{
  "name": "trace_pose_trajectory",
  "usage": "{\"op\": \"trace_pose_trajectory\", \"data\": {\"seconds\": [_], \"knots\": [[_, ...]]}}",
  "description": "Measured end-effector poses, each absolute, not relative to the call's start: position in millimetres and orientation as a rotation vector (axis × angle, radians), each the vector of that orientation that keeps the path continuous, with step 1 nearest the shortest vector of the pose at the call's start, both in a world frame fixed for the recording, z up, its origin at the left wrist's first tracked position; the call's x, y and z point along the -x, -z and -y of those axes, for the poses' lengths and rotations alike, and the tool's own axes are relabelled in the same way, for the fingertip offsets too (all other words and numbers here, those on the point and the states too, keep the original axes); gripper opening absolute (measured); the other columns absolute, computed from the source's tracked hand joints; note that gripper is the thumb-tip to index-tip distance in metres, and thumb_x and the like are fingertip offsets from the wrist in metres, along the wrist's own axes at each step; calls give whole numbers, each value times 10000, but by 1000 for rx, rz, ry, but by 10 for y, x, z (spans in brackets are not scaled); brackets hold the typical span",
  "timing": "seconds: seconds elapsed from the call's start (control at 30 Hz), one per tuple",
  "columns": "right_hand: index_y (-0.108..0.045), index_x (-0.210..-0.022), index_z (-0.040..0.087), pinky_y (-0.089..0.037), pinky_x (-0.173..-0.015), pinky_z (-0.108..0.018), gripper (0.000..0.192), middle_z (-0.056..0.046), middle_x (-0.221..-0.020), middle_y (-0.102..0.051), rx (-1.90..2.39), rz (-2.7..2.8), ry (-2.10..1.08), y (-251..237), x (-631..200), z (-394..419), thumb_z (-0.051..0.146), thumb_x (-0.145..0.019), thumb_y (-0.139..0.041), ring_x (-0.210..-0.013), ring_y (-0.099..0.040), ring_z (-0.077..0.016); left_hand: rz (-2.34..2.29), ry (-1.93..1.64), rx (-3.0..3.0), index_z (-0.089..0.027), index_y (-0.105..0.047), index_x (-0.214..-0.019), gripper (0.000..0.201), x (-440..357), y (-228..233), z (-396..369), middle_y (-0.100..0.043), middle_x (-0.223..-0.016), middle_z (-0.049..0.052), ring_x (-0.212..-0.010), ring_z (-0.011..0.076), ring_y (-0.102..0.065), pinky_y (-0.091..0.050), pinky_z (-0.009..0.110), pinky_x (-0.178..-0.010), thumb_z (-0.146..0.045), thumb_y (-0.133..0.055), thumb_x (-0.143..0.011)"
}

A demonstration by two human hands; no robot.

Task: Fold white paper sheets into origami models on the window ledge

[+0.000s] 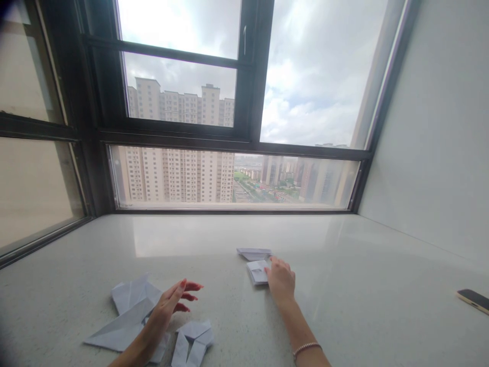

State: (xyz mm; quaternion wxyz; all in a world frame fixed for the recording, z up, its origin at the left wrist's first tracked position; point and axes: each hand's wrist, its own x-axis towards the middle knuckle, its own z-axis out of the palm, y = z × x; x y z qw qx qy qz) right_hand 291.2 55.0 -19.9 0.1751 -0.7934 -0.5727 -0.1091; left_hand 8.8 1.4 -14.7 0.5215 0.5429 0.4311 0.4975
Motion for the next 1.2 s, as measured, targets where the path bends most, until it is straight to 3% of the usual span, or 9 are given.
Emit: {"op": "trace_pose_trajectory", "data": {"seconds": [0.27, 0.43, 0.67, 0.8, 0.93, 1.03, 1.2], "knots": [[-517, -1028, 211, -339, -686, -327, 243, -83, -932, -568, 2185, 1549, 486, 61, -2769, -472, 280, -809, -438, -871, -526, -223, -1017, -1193, -1294, -143, -623, -762, 537, -94, 150, -19, -649, -838, 110, -664, 183, -571, -422, 253, -512, -632, -440, -640], [-531, -1004, 203, -326, -721, -317, 228, -75, -945, -570, 1948, 1660, 431, -42, -2512, -387, 248, -820, -403, -876, -517, -209, -1018, -1214, -1300, -142, -617, -772, 534, -84, 162, -27, -652, -792, 98, -637, 174, -568, -416, 251, -507, -627, -426, -656], [-530, -957, 188, -383, -591, -246, 236, -28, -767, -569, 1400, 2054, -175, -22, -1978, -131, 307, -825, -374, -585, -527, -131, -1022, -1235, -1300, -147, -616, -752, 501, -132, 159, 31, -650, -766, 84, -600, 159, -556, -402, 245, -502, -601, -416, -680], [-552, -892, 217, -386, -608, -241, 237, -20, -828, -565, 1294, 2262, -440, 39, -1736, 48, 401, -769, -468, -649, -532, -139, -1005, -1241, -1321, -148, -612, -746, 466, -156, 157, 71, -638, -725, 61, -603, 155, -557, -408, 246, -521, -565, -406, -715], [-542, -895, 204, -388, -649, -239, 374, -27, -870, -538, 1285, 2330, -652, 19, -1713, 120, 462, -631, -607, -746, -510, -157, -1022, -1278, -1284, -138, -605, -772, 474, -144, 140, 66, -626, -702, 60, -613, 154, -551, -414, 244, -524, -563, -402, -719], [-543, -891, 206, -382, -649, -223, 424, -11, -875, -507, 1293, 2361, -799, -8, -1766, 116, 405, -545, -687, -764, -489, -148, -1017, -1311, -1261, -130, -594, -783, 473, -120, 138, 40, -627, -727, 72, -595, 149, -550, -414, 246, -511, -557, -400, -724], [-542, -772, 187, -350, -579, -195, 315, 9, -860, -487, 1328, 2342, -865, 24, -1803, 76, 283, -521, -707, -696, -448, -116, -984, -1378, -1273, -128, -579, -793, 436, -78, 140, 14, -619, -702, 63, -571, 144, -553, -418, 253, -510, -525, -406, -742]]}}
